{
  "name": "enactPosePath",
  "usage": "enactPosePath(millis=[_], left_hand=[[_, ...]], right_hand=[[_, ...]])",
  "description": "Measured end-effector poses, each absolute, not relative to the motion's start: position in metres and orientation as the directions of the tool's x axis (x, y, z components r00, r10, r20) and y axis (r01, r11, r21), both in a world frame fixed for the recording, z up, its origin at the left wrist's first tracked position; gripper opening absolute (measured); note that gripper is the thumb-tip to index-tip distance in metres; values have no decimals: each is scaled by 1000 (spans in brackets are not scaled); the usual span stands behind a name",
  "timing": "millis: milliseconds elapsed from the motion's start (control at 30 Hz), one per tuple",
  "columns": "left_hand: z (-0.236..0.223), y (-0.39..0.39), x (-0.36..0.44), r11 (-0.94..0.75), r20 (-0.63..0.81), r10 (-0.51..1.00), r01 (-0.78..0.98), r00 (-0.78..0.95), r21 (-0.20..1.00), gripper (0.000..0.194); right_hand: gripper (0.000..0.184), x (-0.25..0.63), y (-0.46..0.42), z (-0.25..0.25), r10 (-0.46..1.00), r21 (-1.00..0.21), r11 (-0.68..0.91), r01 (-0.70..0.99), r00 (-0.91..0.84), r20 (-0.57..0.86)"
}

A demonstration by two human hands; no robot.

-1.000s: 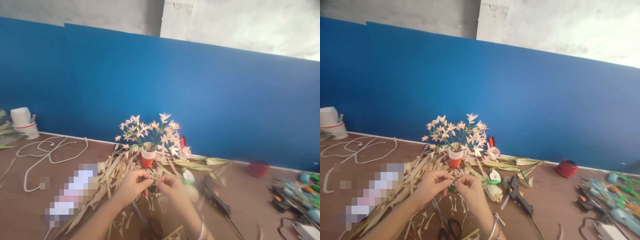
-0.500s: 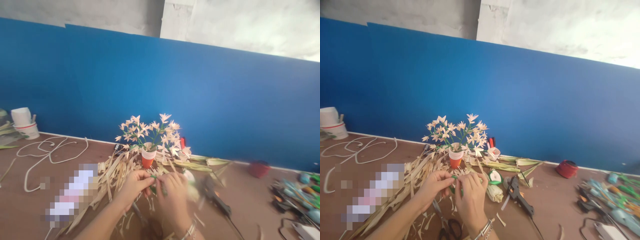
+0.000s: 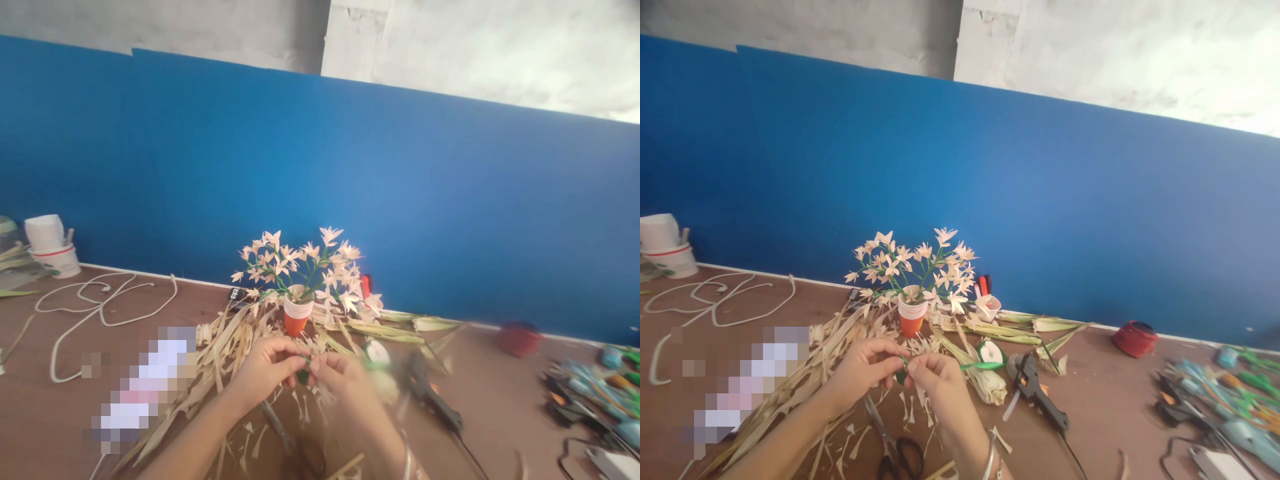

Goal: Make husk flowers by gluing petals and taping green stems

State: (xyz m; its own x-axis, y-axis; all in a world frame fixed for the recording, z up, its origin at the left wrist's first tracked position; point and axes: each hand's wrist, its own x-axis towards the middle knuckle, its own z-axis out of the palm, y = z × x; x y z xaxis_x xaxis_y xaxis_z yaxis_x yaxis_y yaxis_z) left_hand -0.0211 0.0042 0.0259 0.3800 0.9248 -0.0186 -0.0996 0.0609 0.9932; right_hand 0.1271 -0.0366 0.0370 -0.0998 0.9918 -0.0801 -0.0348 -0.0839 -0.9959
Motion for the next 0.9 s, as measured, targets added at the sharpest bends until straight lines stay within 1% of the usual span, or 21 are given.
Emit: enactPosePath(millis=[100,167,233,267,333,400,433,467,500,533,600,633,667,733,800,900], left_hand=[[24,3,-22,45,-1,902,-91,432,995,19],[23,2,-22,32,14,883,-89,470,995,17],[24,0,-23,22,19,871,-78,490,997,17],[25,-1,-23,19,14,871,-62,492,998,17],[27,-2,-22,20,-11,884,-15,468,1000,17],[27,-2,-21,31,-35,906,19,422,999,19],[26,-1,-20,38,-42,917,19,397,999,20],[25,0,-18,46,-45,926,6,374,999,21],[23,0,-16,56,-47,934,-14,354,998,22],[22,1,-15,68,-51,939,-36,339,997,23],[18,1,-11,100,-70,945,-79,319,992,24],[17,0,-9,121,-84,946,-99,314,988,24],[16,0,-8,143,-100,945,-118,311,983,24],[16,-2,-6,176,-122,942,-150,313,973,23],[16,-2,-5,190,-130,938,-161,321,969,23],[15,-2,-5,189,-129,934,-153,332,970,24]], right_hand=[[25,132,-36,36,959,-968,-165,-188,-260,-113],[21,134,-36,34,943,-944,-205,-260,-310,-119],[18,135,-36,33,935,-933,-225,-280,-332,-126],[18,135,-35,33,932,-938,-228,-262,-337,-132],[20,134,-34,33,945,-967,-197,-161,-292,-144],[17,133,-34,33,981,-994,-112,16,-157,-113],[13,131,-34,32,996,-990,-47,131,-70,-56],[10,130,-35,31,999,-965,32,261,10,36],[11,129,-36,30,986,-910,118,398,62,155],[14,127,-37,29,956,-826,200,527,78,281],[14,125,-39,26,871,-613,311,726,40,490],[13,124,-40,25,831,-516,336,788,10,556],[13,124,-40,24,800,-441,349,827,-18,599],[14,123,-40,24,762,-351,350,868,-46,646],[14,124,-40,24,743,-314,351,882,-58,667],[13,124,-40,26,725,-307,357,882,-54,687]])
